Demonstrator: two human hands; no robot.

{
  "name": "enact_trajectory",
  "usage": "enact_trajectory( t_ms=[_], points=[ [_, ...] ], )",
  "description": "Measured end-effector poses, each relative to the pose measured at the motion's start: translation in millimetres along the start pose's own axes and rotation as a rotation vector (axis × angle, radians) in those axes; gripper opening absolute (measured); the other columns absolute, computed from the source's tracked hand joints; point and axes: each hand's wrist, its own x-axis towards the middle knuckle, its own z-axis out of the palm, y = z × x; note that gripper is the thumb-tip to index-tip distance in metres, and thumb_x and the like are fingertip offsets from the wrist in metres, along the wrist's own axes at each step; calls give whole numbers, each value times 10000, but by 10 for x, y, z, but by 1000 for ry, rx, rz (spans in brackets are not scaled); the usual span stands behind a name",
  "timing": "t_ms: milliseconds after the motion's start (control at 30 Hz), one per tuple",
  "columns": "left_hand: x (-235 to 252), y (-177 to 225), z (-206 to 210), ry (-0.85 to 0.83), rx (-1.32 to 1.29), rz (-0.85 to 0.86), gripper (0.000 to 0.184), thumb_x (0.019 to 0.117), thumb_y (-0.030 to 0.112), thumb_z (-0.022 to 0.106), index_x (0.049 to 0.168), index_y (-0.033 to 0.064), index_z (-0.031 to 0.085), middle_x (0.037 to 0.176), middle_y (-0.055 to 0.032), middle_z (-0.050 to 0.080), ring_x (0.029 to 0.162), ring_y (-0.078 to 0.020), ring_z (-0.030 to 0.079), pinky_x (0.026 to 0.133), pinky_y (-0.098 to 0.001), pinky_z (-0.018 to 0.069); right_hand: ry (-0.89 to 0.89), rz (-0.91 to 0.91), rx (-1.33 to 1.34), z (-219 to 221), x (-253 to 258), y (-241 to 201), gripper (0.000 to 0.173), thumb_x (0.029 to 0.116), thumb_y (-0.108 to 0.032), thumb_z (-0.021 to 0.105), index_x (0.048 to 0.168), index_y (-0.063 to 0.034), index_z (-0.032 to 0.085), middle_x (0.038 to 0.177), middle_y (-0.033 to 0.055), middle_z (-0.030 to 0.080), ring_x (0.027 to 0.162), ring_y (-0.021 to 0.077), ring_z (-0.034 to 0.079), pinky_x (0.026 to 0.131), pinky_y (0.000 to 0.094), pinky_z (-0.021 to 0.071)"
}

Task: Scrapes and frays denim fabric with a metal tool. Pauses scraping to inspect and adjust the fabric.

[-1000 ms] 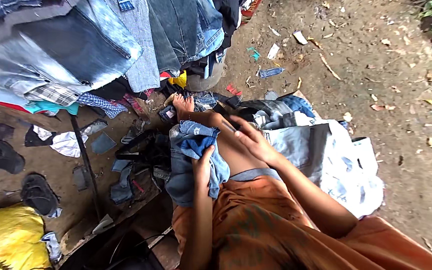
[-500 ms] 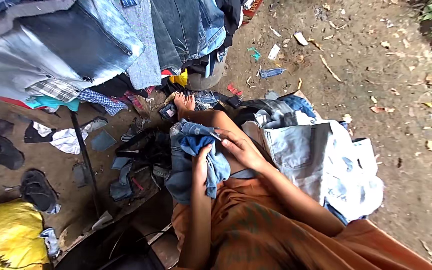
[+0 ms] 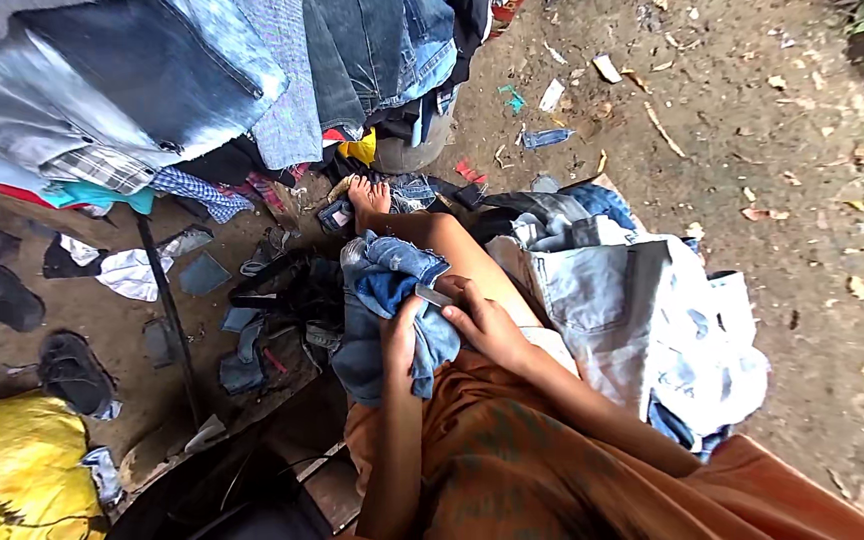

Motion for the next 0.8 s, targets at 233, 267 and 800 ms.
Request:
enact_trajectory(
  t_ms=[233, 267, 800],
  points=[
    [-84, -38, 24, -26, -33, 32, 186, 924, -101, 579, 1103, -55, 594, 931, -83, 704, 908, -109, 689, 884, -276, 572, 196, -167, -163, 103, 132, -74, 484, 1061, -396, 483, 1284, 12, 620, 924, 201, 714, 797, 381, 720, 671, 548, 571],
    [-74, -36, 22, -20, -27, 34, 176, 928, -103, 571, 1095, -53, 595, 922, -77, 703, 900, -104, 688, 879, -271, 571, 188, -177, -136, 127, 175, -71, 473, 1063, -386, 486, 1301, 0, 620, 954, 203, 716, 828, 382, 722, 695, 553, 575],
    [21, -65, -24, -91, 15, 2, 217, 904, -90, 634, 1119, -69, 609, 943, -113, 719, 906, -137, 703, 886, -304, 582, -552, 494, 1473, -223, 529, 55, 448, 1085, -512, 327, 926, -149, 536, 604, -56, 498, 416, -15, 464, 379, 111, 388]
  ],
)
